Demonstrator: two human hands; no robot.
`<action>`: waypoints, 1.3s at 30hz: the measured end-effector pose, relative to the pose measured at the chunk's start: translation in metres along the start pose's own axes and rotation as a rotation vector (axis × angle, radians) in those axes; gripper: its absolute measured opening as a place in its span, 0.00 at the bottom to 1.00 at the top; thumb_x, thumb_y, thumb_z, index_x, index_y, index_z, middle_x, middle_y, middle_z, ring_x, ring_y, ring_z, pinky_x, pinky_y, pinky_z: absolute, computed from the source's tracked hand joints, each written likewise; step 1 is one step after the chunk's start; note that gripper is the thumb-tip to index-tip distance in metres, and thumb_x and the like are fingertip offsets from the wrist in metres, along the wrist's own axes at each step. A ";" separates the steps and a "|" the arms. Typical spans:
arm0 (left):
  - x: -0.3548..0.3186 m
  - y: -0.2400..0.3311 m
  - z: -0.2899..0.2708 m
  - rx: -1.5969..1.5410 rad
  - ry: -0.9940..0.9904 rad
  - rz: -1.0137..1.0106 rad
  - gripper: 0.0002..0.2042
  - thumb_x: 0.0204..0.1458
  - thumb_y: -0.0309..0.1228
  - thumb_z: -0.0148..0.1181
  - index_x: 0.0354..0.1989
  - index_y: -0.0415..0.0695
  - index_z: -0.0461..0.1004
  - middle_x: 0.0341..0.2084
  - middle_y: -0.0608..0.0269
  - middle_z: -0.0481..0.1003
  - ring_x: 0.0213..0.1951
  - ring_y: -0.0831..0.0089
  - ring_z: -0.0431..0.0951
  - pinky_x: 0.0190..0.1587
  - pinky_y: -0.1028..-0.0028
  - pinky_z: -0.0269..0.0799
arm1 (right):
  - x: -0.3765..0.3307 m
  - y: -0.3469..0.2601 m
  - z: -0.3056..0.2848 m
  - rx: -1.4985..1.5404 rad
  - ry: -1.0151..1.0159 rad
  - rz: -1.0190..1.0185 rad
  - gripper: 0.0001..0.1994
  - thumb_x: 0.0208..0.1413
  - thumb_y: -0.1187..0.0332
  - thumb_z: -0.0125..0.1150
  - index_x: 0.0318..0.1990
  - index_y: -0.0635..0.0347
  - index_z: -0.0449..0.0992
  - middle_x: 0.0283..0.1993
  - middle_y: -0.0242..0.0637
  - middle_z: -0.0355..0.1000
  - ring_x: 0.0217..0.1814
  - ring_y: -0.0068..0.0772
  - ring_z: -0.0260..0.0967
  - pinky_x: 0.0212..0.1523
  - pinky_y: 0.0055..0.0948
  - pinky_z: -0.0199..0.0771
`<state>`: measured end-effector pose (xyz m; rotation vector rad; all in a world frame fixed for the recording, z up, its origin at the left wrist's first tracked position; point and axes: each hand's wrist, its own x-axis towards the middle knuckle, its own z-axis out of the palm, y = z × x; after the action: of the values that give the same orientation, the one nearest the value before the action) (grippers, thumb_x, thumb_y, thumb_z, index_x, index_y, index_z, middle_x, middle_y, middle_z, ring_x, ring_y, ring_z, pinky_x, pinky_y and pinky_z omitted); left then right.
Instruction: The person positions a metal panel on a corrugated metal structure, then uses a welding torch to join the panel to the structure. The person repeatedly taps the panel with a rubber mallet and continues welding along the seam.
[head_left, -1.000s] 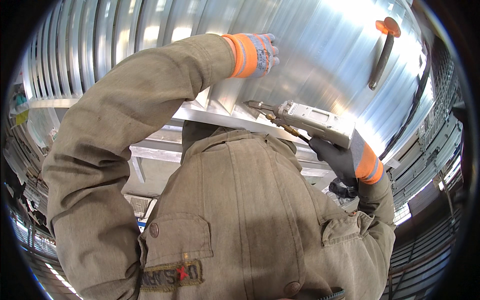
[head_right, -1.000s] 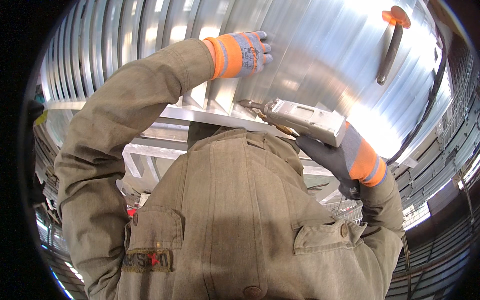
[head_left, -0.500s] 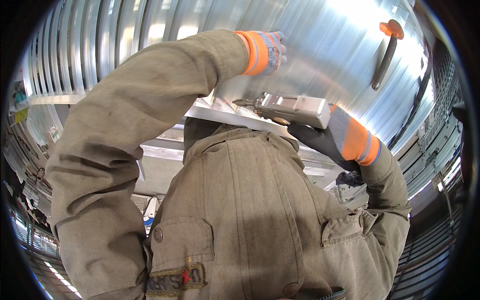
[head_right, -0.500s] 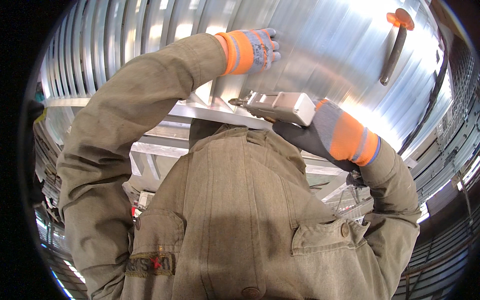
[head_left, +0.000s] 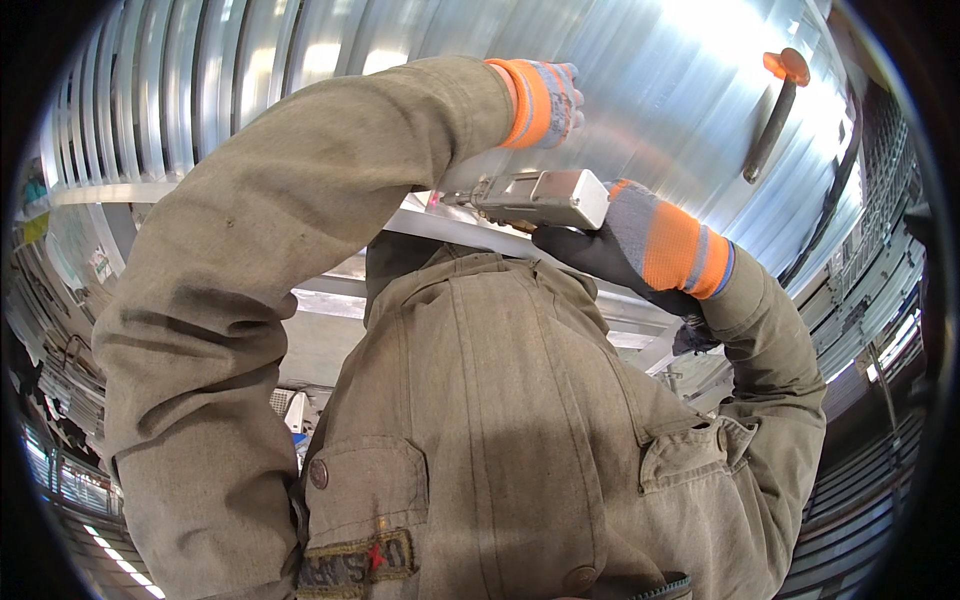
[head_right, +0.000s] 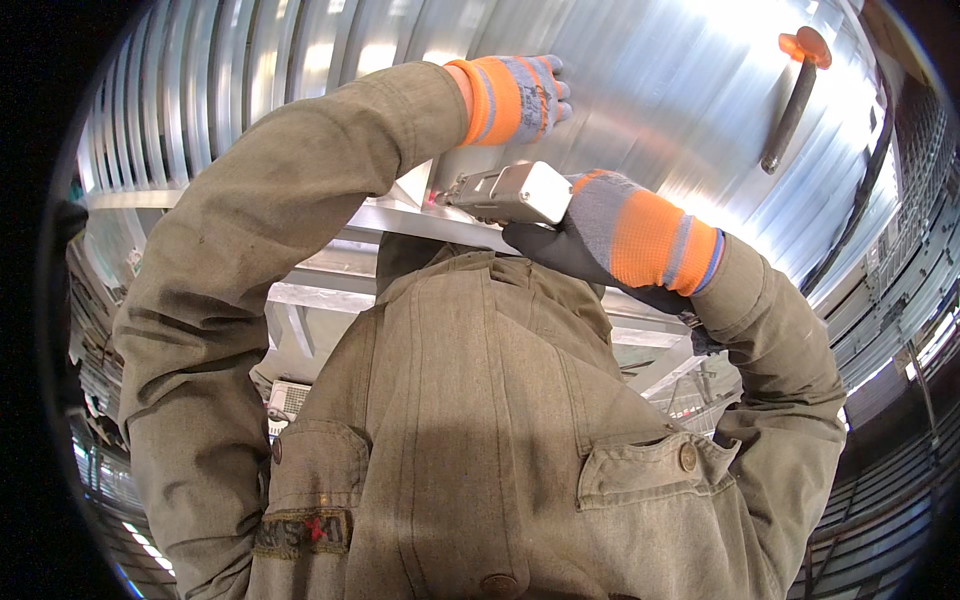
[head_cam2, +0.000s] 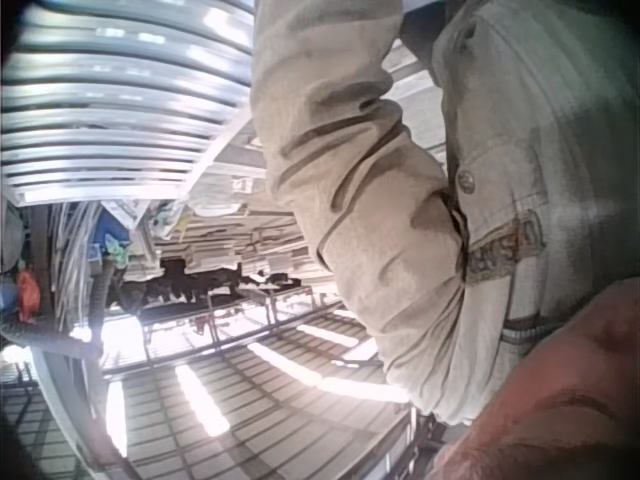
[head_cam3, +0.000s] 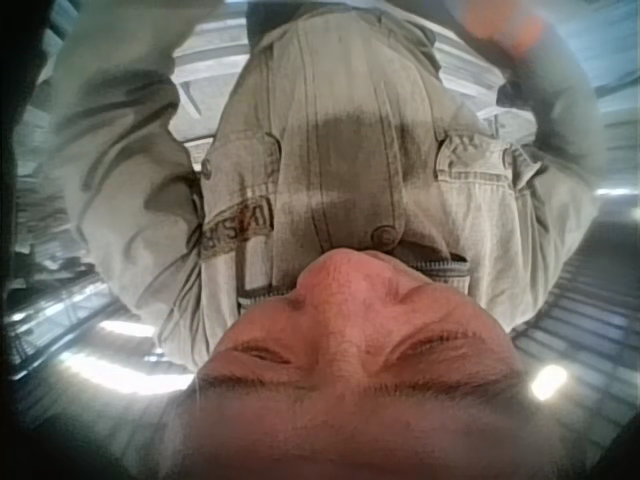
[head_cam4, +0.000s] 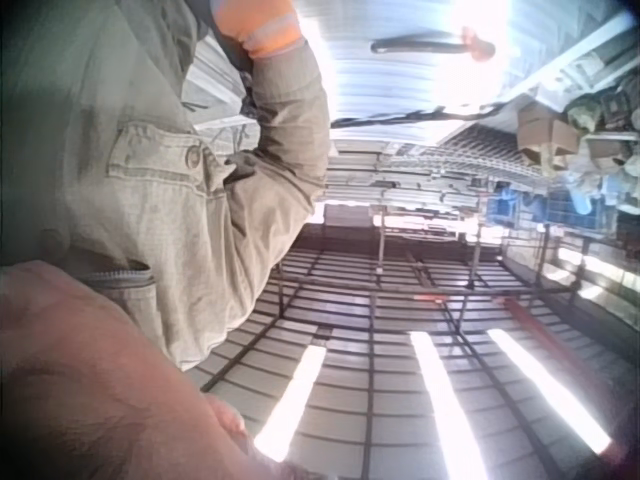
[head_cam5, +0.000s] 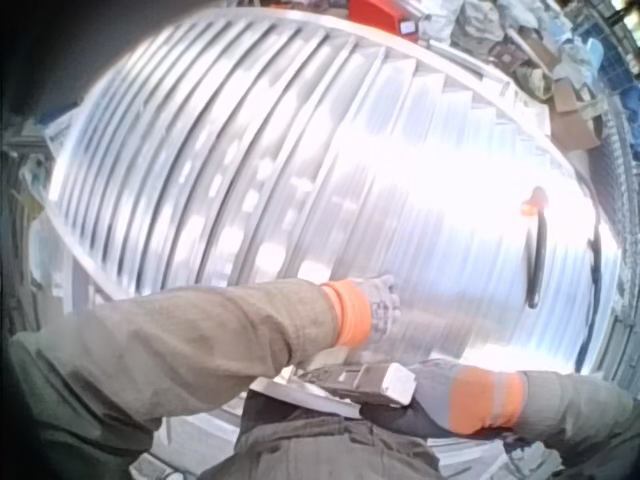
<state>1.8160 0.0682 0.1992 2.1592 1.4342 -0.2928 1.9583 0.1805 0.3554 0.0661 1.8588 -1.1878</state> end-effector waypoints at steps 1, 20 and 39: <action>0.001 0.001 0.002 -0.006 0.042 -0.015 0.15 0.61 0.34 0.75 0.57 0.56 0.87 0.58 0.73 0.82 0.67 0.63 0.78 0.68 0.65 0.75 | 0.002 0.001 0.002 0.000 0.002 -0.016 0.20 0.76 0.53 0.63 0.68 0.45 0.83 0.46 0.48 0.88 0.46 0.54 0.86 0.49 0.45 0.85; -0.014 0.004 -0.017 0.102 -0.068 0.045 0.16 0.63 0.36 0.74 0.59 0.57 0.89 0.67 0.74 0.81 0.71 0.65 0.76 0.74 0.68 0.72 | 0.026 0.002 0.006 -0.195 -0.096 0.091 0.24 0.74 0.43 0.64 0.55 0.56 0.86 0.28 0.50 0.82 0.31 0.55 0.82 0.39 0.51 0.82; -0.014 0.005 -0.015 0.035 -0.080 0.027 0.19 0.65 0.40 0.74 0.64 0.58 0.88 0.72 0.71 0.79 0.78 0.61 0.71 0.81 0.60 0.64 | 0.036 -0.005 0.012 -0.029 0.013 -0.127 0.22 0.75 0.47 0.64 0.63 0.52 0.84 0.37 0.48 0.86 0.37 0.51 0.85 0.45 0.49 0.85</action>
<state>1.8130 0.0638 0.2191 2.1684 1.3641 -0.3925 1.9425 0.1552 0.3319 -0.0613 1.9150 -1.2486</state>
